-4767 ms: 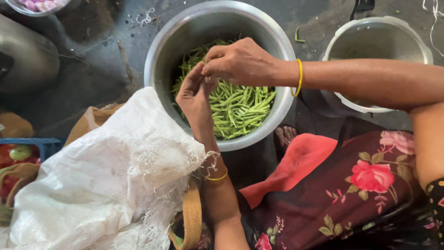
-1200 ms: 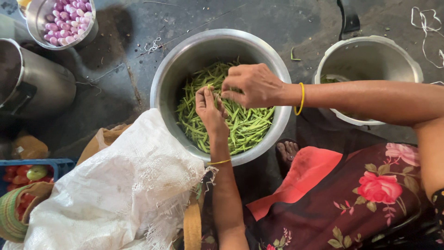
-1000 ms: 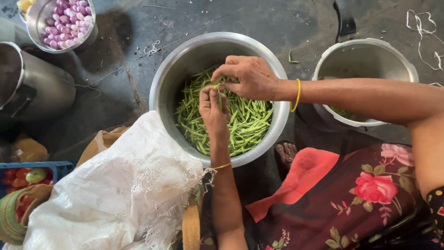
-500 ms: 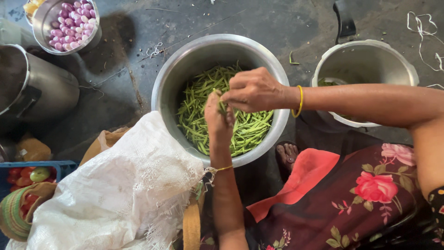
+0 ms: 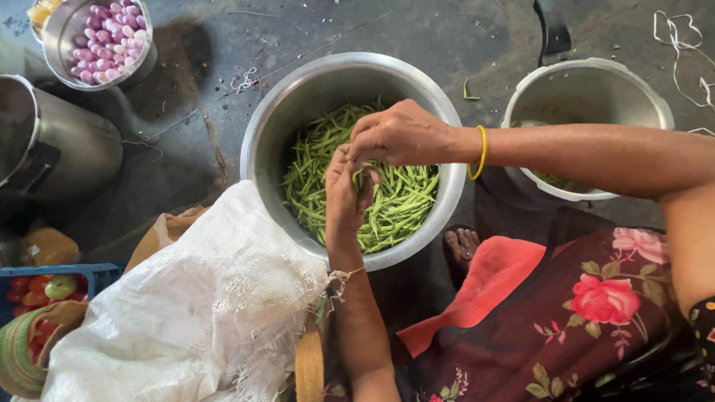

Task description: The person sits on the floor and snaps green beans by hand, breaking them into smaller pieces and placing them into a metal pot. The hands repeatedly pick beans from a large bowl, snap them, and drop the pieces into the pot.

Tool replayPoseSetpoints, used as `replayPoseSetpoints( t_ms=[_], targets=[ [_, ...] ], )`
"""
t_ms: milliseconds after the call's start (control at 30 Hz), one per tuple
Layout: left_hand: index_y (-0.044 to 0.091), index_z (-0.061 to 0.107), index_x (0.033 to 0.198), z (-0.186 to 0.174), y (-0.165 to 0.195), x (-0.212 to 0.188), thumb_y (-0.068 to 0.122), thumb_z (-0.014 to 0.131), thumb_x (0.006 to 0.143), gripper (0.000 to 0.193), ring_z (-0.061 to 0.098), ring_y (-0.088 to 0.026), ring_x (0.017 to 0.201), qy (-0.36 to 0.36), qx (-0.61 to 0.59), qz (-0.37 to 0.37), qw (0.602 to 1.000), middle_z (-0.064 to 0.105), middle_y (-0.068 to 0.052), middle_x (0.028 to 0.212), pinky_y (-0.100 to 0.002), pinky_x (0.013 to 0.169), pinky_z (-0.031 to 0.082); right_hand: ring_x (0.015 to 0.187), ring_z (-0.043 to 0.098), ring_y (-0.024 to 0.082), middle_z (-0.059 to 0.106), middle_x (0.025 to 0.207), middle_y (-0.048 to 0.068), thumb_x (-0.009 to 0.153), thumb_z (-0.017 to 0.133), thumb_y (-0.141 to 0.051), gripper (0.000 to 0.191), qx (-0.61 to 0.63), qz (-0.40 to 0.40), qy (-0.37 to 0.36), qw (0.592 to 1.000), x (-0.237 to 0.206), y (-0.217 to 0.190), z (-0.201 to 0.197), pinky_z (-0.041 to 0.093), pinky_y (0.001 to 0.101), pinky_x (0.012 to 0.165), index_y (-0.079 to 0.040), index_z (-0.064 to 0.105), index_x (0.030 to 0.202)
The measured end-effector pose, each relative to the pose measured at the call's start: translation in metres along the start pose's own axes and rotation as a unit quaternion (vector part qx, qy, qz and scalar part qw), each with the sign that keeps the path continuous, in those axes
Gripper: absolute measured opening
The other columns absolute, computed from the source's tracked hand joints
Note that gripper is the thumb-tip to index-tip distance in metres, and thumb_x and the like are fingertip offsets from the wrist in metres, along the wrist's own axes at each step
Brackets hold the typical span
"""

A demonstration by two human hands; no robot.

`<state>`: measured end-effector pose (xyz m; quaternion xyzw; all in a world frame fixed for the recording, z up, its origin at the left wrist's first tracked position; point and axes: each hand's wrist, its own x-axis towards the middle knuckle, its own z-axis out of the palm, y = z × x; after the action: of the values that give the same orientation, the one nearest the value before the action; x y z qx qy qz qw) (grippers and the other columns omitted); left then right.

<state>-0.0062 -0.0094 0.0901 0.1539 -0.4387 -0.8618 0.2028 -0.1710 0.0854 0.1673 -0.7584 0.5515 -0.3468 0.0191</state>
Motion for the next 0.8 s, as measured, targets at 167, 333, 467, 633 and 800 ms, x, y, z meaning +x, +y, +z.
replayPoseSetpoints(
  t_ms=[167, 333, 467, 633, 800],
  targets=[
    [0.006, 0.055, 0.125, -0.004, 0.001, -0.003, 0.03, 0.047, 0.111, 0.029, 0.035, -0.004, 0.036, -0.013, -0.022, 0.004, 1.0, 0.065, -0.005, 0.068, -0.021, 0.033, 0.023, 0.076, 0.071, 0.027, 0.075, 0.1, 0.001, 0.092, 0.074, -0.023, 0.017, 0.021, -0.01, -0.034, 0.999, -0.006, 0.011, 0.001, 0.056, 0.037, 0.065, -0.017, 0.079, 0.108],
    [0.008, 0.061, 0.108, -0.027, -0.021, 0.007, 0.043, 0.05, 0.11, 0.037, 0.041, -0.007, 0.038, -0.007, 0.034, 0.026, 0.999, 0.056, -0.001, 0.059, -0.023, 0.031, 0.027, 0.076, 0.071, 0.025, 0.073, 0.096, 0.001, 0.093, 0.074, -0.021, 0.01, -0.061, 0.026, -0.03, 0.997, -0.007, 0.019, -0.002, 0.055, 0.0384, 0.066, -0.016, 0.078, 0.101],
    [0.011, 0.062, 0.085, -0.054, -0.029, 0.015, 0.056, 0.049, 0.105, 0.051, 0.039, -0.003, 0.039, 0.184, 0.183, 0.03, 0.965, 0.048, 0.005, 0.057, -0.022, 0.03, 0.03, 0.077, 0.071, 0.024, 0.073, 0.096, 0.001, 0.09, 0.075, -0.02, 0.008, -0.115, 0.095, -0.007, 0.989, -0.004, 0.029, -0.019, 0.054, 0.0375, 0.064, -0.017, 0.079, 0.097],
    [0.007, 0.068, 0.098, -0.049, -0.007, 0.0, 0.028, 0.082, 0.095, 0.025, 0.051, -0.005, 0.064, 0.14, 0.269, 0.231, 0.924, 0.065, 0.003, 0.078, -0.024, 0.057, 0.042, 0.075, 0.07, 0.025, 0.072, 0.1, 0.001, 0.086, 0.075, -0.015, 0.01, -0.157, 0.081, -0.006, 0.984, 0.001, 0.027, -0.023, 0.053, 0.0381, 0.062, -0.016, 0.079, 0.095],
    [0.018, 0.079, 0.11, -0.001, 0.007, -0.01, 0.018, 0.084, 0.086, 0.024, 0.065, -0.012, 0.071, 0.215, 0.592, 0.297, 0.718, 0.069, -0.001, 0.095, -0.027, 0.059, 0.054, 0.072, 0.069, 0.026, 0.069, 0.098, 0.004, 0.081, 0.074, -0.012, 0.012, -0.167, 0.04, -0.029, 0.985, 0.002, 0.011, -0.008, 0.054, 0.0406, 0.064, -0.013, 0.077, 0.093]
  ],
)
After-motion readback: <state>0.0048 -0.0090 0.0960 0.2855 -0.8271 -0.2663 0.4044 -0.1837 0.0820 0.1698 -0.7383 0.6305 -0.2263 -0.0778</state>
